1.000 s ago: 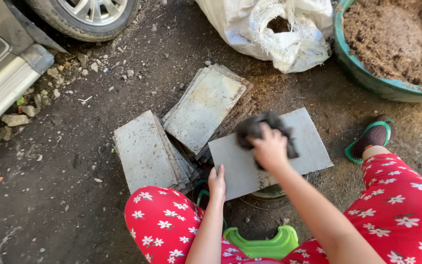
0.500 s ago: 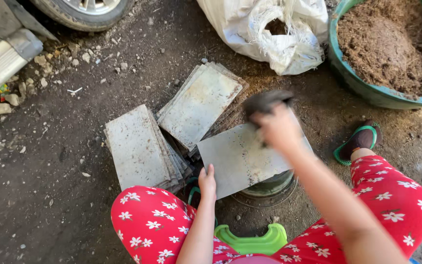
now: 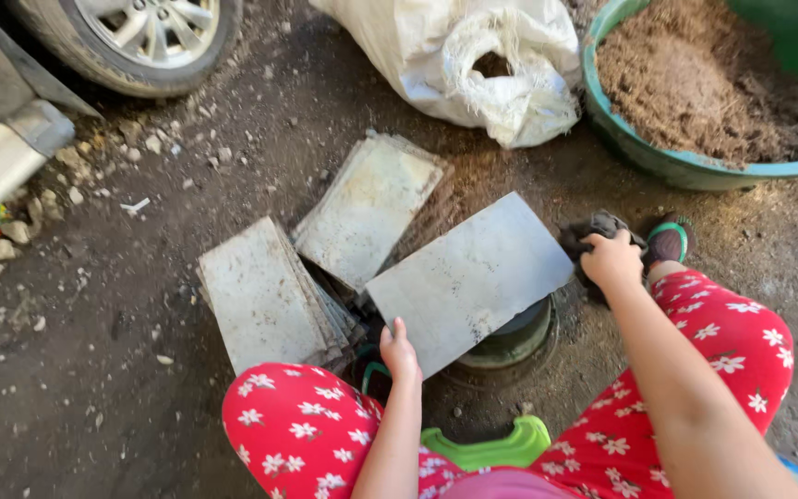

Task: The person sits on a small stool and wipes rectangular tiles with a dark cloth. They pick up tiles from a stack, wipe them, and place them on a separate stack. The person repeats this process throughout the clip.

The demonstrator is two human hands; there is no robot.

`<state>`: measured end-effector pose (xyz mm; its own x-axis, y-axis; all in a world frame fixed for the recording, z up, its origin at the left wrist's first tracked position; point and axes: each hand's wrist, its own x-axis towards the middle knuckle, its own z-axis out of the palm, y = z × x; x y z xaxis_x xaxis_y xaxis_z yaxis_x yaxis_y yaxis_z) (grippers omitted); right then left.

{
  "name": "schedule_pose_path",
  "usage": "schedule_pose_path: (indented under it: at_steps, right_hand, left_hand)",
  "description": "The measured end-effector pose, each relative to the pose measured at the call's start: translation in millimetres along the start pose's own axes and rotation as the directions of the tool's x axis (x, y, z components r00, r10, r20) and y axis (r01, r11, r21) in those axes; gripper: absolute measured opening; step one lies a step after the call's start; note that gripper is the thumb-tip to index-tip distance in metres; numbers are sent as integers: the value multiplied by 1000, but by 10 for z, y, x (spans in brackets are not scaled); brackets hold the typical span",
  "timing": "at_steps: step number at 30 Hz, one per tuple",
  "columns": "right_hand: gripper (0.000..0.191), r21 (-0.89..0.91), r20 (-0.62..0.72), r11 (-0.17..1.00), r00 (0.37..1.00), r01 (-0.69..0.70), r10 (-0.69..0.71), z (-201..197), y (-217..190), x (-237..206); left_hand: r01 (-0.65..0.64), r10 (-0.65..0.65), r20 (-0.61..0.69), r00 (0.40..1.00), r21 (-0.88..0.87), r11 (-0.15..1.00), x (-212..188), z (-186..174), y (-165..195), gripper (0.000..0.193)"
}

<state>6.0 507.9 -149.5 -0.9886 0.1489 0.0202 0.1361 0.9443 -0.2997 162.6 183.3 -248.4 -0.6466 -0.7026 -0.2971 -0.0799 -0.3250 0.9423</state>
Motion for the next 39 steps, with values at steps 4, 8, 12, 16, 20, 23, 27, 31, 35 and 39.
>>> schedule_pose_path:
  at_steps: [4,8,12,16,20,23,27,31,35,39]
  right_hand:
    - [38,285,-111,951,990,118,-90,-330,-115,8]
    - [41,509,-312,793,930,335,-193,-716,-737,-263]
    - [52,473,-537,623,764,623,-356,-1193,-1550,-644]
    - [52,198,-556,579,577,791,-599,-1328,-2225,-1010]
    - [46,37,-481,670,601,741,-638,-1018,-2202,-847]
    - [37,78,-461,851,776,520,-432,-740,-1712,-291]
    - [40,271,-252,957,967,105,-34,-563,-958,462]
    - [43,445,-228,875,969,192,-97,-236,-674,181]
    - [63,102,187,959,941,266,-281,182,-771,-631]
    - [73,6,-116,881,876,473,-469,280,-948,-1169]
  left_hand:
    - [-375,388,-33,921,195,906,161,-131,592,29]
    - [-575,608,36,793,371,729,252,-329,1325,23]
    - [-655,670,132,730,415,631,159,-339,1572,26]
    - [-781,780,284,558,498,378,23,-380,1393,23]
    - [-775,736,272,620,357,521,35,-472,1210,17]
    - [-735,711,227,666,362,574,61,-501,1156,15]
    - [-718,699,194,689,320,619,50,-488,1157,17]
    - [-635,659,34,751,310,708,103,-524,1181,19]
    - [-502,533,-141,834,205,840,249,-603,1197,35]
    - [-379,339,-176,924,-314,870,285,-536,1194,23]
